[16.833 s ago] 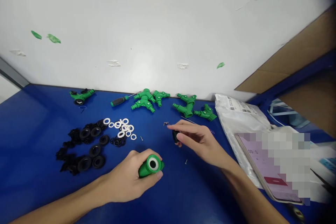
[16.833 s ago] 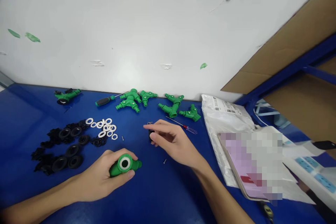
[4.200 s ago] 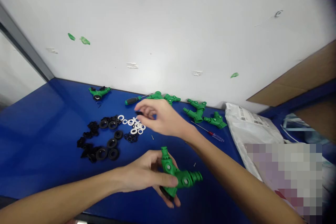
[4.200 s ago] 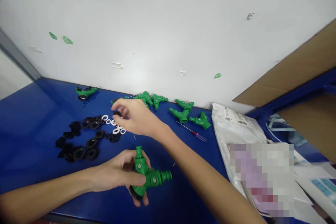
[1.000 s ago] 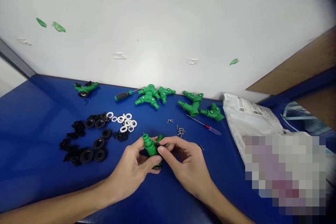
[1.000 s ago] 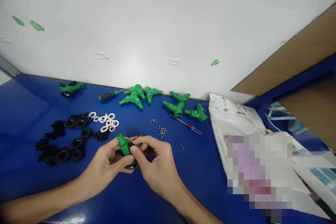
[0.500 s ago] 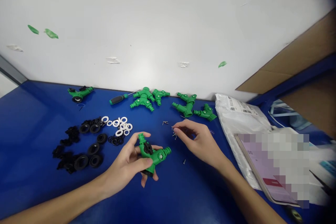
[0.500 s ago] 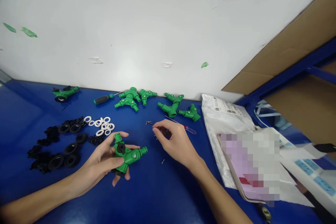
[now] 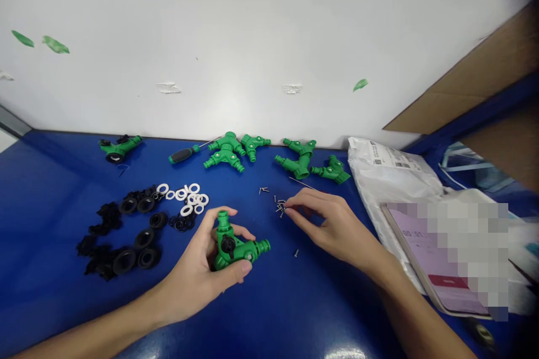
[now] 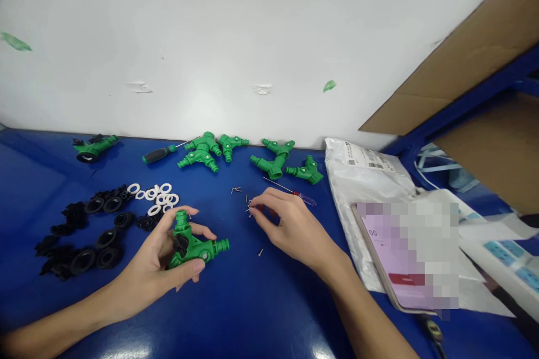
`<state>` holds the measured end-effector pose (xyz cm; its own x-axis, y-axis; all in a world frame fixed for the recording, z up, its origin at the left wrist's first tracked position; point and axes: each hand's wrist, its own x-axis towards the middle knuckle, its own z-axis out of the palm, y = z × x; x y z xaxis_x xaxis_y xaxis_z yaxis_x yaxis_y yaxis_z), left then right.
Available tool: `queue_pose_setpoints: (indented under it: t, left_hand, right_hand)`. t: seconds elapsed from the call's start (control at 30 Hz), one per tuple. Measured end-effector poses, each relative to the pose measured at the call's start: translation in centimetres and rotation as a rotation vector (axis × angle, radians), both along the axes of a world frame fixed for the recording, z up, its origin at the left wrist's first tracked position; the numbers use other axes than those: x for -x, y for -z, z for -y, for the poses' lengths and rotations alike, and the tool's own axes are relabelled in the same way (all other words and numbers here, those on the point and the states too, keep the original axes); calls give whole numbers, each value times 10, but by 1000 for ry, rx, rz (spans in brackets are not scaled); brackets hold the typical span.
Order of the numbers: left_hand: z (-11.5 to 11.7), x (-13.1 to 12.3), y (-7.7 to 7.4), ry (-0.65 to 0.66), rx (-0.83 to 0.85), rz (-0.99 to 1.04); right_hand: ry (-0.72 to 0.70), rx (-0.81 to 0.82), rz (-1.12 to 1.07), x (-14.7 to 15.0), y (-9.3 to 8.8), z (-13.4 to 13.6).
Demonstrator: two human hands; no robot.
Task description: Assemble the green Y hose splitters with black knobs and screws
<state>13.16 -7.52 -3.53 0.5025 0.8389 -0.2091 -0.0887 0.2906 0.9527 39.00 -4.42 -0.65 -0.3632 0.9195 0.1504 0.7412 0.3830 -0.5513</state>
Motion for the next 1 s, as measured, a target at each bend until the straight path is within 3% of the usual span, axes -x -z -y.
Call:
queue_pose_setpoints:
  t: [0.17,0.3,0.5,0.7,0.87,1.0]
  left_hand:
    - [-3,-2,2,-58,27,32]
    - [-6,-5,2,-75,42,72]
    - [-5,-5,1,-79,48,73]
    - [-2,-4,0,-46,44,78]
    - [2,-2,3,19,22,67]
    - [3,-1,5,36,-42,-7]
  right_hand:
    - [-174,407,210,-7,-13,12]
    - [-238,464,250,-4,-9,14]
    - [-178,321,162,2,-8,11]
    - [-123,178,-281,22,-7,15]
    - [-212,110,-590,53,-2,28]
    - [-230,74,-635,64,0,32]
